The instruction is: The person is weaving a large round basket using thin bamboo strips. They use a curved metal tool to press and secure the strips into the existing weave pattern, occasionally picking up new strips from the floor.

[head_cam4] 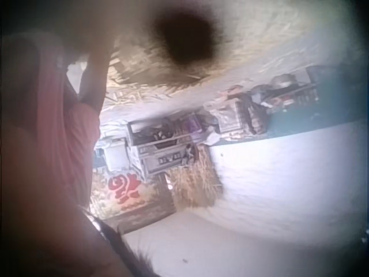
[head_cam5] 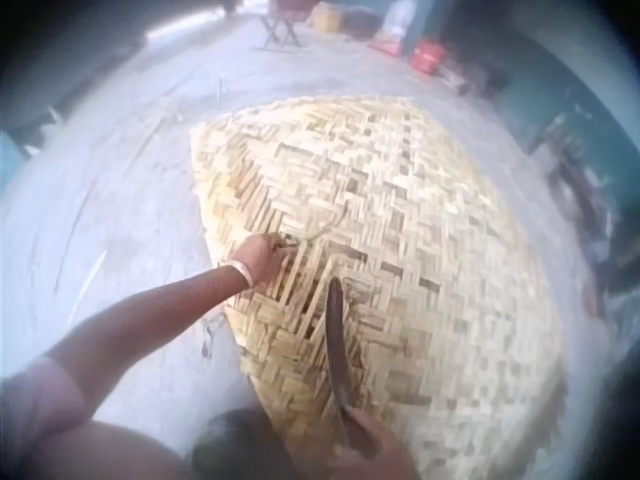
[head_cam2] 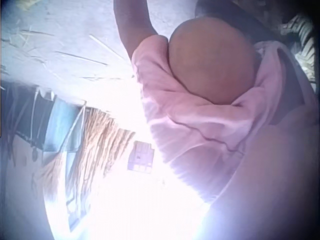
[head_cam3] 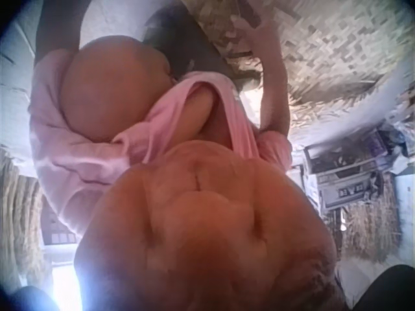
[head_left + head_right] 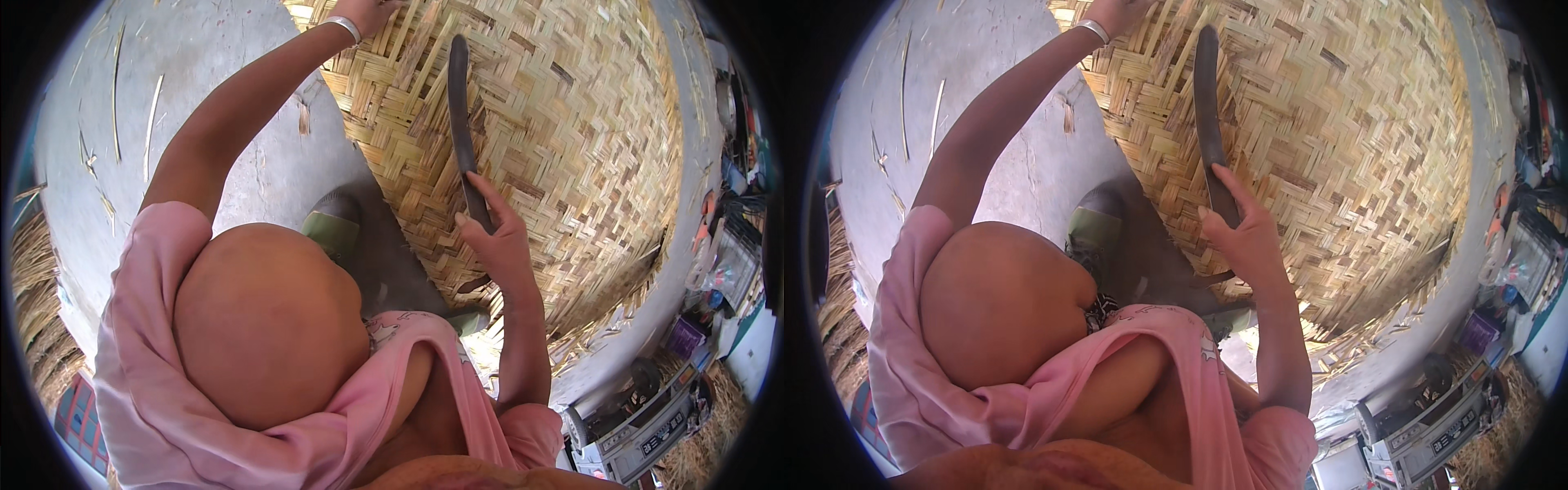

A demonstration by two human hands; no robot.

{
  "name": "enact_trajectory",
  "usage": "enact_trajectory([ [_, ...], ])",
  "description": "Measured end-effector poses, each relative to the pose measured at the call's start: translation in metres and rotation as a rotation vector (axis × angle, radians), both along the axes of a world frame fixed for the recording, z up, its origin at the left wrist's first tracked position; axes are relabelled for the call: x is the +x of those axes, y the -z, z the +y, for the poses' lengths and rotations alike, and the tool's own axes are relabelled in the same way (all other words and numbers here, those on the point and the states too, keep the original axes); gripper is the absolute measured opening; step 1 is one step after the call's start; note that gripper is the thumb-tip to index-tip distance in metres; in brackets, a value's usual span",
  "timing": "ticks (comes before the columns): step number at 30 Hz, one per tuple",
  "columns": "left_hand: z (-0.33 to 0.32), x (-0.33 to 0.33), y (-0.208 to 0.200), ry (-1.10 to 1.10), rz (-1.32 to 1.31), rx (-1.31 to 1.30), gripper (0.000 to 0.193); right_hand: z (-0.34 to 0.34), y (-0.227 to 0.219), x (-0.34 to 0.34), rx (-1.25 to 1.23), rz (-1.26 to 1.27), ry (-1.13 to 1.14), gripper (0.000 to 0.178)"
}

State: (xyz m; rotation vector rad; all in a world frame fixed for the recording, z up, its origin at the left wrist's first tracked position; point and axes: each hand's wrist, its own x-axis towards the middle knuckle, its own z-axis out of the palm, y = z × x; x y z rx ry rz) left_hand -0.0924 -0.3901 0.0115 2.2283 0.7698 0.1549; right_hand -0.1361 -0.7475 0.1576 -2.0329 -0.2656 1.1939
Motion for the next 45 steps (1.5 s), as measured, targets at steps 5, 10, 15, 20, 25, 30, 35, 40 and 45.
enact_trajectory([
  [5,0.041,0.007,0.071,0.249,-0.104,-0.714,0.027,0.023,-0.002,-0.008,0.213,0.066,0.050,0.060],
  [10,0.017,0.019,0.022,0.183,0.249,-0.952,0.012,0.031,-0.003,-0.009,0.276,0.154,0.160,0.059],
  [15,0.013,0.009,0.051,0.143,0.242,-0.843,0.025,0.042,0.001,-0.003,0.223,0.251,0.175,0.058],
  [20,-0.018,-0.008,-0.008,-0.011,0.143,-0.724,0.022,0.051,0.022,0.001,0.227,0.205,0.156,0.057],
  [25,-0.016,-0.026,-0.001,-0.076,0.052,-0.640,0.025,0.072,0.038,0.016,0.027,0.098,0.007,0.058],
  [30,-0.007,-0.026,0.006,-0.051,0.024,-0.917,0.022,0.082,0.050,0.036,0.059,0.078,-0.075,0.057],
  [35,-0.003,-0.024,0.006,-0.065,0.011,-1.103,0.030,0.091,0.028,0.055,0.051,0.233,-0.036,0.053],
  [40,-0.004,-0.025,-0.001,-0.093,0.040,-1.040,0.039,0.099,0.008,0.063,-0.010,0.295,-0.013,0.053],
  [45,-0.011,-0.027,-0.018,-0.079,0.107,-0.928,0.050,0.105,0.017,0.058,-0.017,0.190,-0.054,0.053],
])
